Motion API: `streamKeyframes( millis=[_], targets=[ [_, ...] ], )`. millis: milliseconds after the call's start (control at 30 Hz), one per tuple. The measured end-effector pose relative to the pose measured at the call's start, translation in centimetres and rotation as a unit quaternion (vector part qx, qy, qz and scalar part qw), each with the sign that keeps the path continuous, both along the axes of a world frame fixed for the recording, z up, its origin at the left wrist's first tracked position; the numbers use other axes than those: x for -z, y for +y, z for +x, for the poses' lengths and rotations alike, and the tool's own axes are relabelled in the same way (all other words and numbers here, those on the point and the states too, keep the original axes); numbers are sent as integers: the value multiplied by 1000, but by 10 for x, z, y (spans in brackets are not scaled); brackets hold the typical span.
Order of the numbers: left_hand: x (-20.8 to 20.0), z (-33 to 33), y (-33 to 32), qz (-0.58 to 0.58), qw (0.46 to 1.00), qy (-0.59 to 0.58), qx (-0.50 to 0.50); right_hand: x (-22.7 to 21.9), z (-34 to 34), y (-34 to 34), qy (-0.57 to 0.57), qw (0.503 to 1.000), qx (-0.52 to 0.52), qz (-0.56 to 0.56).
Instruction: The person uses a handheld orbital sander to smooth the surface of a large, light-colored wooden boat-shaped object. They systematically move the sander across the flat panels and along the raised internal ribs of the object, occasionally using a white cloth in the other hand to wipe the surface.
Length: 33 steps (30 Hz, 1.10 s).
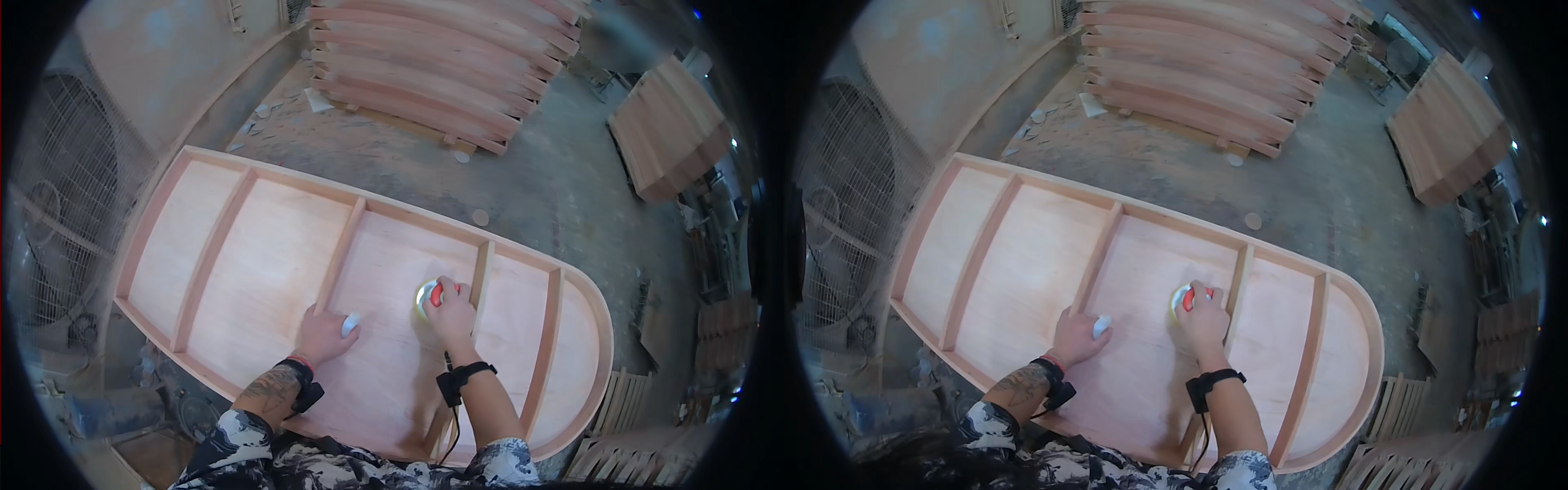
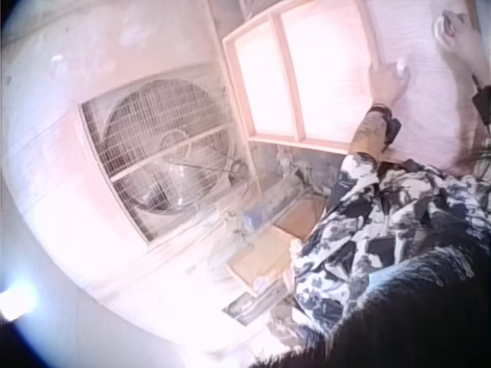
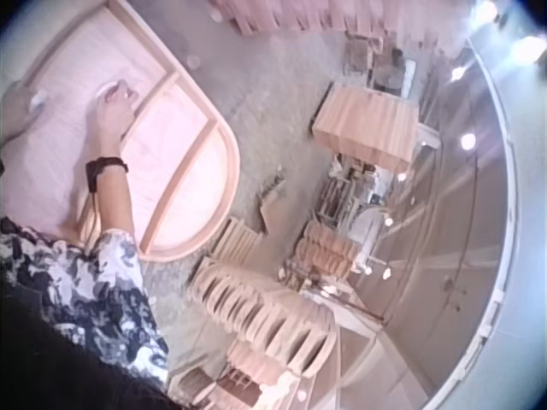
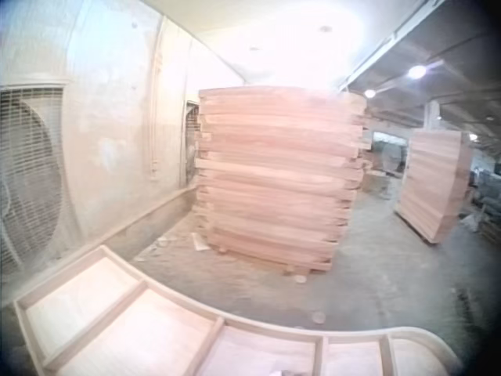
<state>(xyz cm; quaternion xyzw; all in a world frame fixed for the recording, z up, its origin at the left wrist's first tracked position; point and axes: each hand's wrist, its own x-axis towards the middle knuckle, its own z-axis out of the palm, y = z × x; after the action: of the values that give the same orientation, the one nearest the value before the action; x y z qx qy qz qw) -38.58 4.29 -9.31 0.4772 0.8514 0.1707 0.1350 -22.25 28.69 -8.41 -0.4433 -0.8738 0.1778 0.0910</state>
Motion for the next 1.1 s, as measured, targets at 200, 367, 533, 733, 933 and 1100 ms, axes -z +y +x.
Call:
streamKeyframes(
  millis=[200, 367, 533, 733, 933, 1100],
  targets=[
    [3, 2, 1, -23, 1000, 14, 1, 4, -64, 36, -4, 999, -29, 17],
    [8, 0, -1, -22, 1000, 19, -1, 15, -131, 45, 55, 996, -65, 18],
    [10, 5, 4, -7, 999, 37, -1, 27, -170, 39, 65, 991, -113, 20],
    [10, -1, -3, -62, 997, 55, -2, -10, -152, -10, 28, 984, -157, -75],
    [1, 4, 0, 2, 999, 42, -10, -1, -92, -46, 17, 983, -170, -74],
    [7, 3, -5, -1, 999, 27, -33, -1, -39, -78, 20, 989, -127, -70]
  ],
)
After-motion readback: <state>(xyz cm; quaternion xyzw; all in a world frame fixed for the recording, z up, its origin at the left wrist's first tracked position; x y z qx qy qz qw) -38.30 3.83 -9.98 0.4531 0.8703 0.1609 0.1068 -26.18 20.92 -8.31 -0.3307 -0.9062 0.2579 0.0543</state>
